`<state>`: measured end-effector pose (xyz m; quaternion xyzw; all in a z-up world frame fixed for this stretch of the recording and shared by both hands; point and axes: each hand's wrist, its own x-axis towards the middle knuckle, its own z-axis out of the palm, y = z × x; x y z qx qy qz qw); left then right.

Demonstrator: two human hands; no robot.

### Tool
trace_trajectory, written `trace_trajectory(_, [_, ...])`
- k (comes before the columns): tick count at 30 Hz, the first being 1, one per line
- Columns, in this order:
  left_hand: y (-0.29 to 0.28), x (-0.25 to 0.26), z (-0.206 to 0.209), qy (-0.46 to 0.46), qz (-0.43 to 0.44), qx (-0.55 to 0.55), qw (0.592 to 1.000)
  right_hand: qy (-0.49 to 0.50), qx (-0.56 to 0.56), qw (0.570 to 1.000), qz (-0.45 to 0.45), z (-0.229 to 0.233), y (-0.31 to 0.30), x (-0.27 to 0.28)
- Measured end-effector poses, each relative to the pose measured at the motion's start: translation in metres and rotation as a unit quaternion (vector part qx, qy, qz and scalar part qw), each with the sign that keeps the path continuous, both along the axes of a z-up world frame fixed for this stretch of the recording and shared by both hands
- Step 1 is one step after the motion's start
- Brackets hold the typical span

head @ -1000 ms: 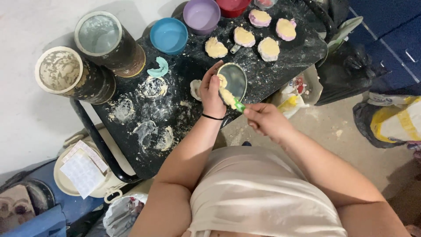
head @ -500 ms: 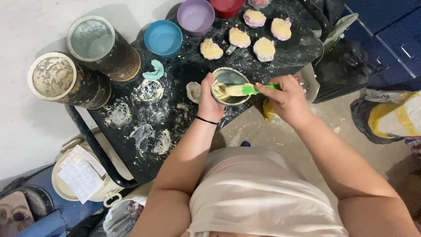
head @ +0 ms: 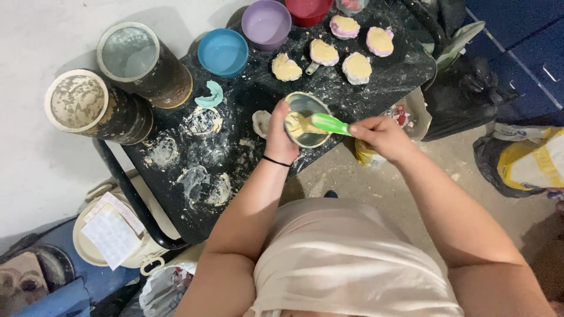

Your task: Mixing dental plaster in a bowl and using a spatula to fill multiple dental impression molds on a workbench.

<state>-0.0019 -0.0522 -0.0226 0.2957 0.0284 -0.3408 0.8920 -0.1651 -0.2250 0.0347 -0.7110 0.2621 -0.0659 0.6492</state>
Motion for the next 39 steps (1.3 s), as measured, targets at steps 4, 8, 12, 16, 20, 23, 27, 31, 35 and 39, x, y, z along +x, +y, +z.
trace_trajectory(4, [0.021,0.016,0.006,0.035,-0.009,0.024,0.999,0.034,-0.096,0.994,0.036,0.032,-0.025,-0.014])
trace_trajectory(8, [0.024,0.01,0.01,0.025,-0.145,0.042,0.988,-0.096,-0.281,0.952,0.079,0.051,-0.031,-0.001])
trace_trajectory(12, [0.022,-0.005,0.022,0.023,-0.228,0.049,0.972,-0.226,-0.465,0.838,0.175,0.067,-0.036,0.032])
trace_trajectory(16, [0.02,0.015,-0.008,0.021,-0.207,0.018,0.978,-0.171,-0.394,0.888,0.166,0.047,-0.02,0.015])
trace_trajectory(20, [0.025,0.017,-0.004,0.043,-0.091,0.03,0.995,-0.153,-0.373,0.903,0.149,0.031,0.015,-0.003])
trace_trajectory(23, [0.026,0.011,0.008,0.044,-0.092,0.029,0.994,-0.15,-0.401,0.9,0.086,0.028,0.015,0.006])
trace_trajectory(27, [0.024,0.002,0.01,0.065,-0.139,0.036,0.988,-0.098,-0.481,0.87,0.042,0.035,0.02,0.026])
trace_trajectory(31, [0.03,0.003,0.014,0.085,-0.145,0.027,0.985,-0.141,-0.453,0.869,0.14,0.074,0.042,0.02])
trace_trajectory(35, [0.038,0.016,0.011,0.05,-0.172,0.062,0.982,-0.162,-0.53,0.803,0.219,0.103,0.021,0.02])
trace_trajectory(39, [0.037,-0.001,0.057,-0.066,-0.234,0.173,0.955,-0.311,-0.722,0.571,0.236,0.132,0.02,0.046])
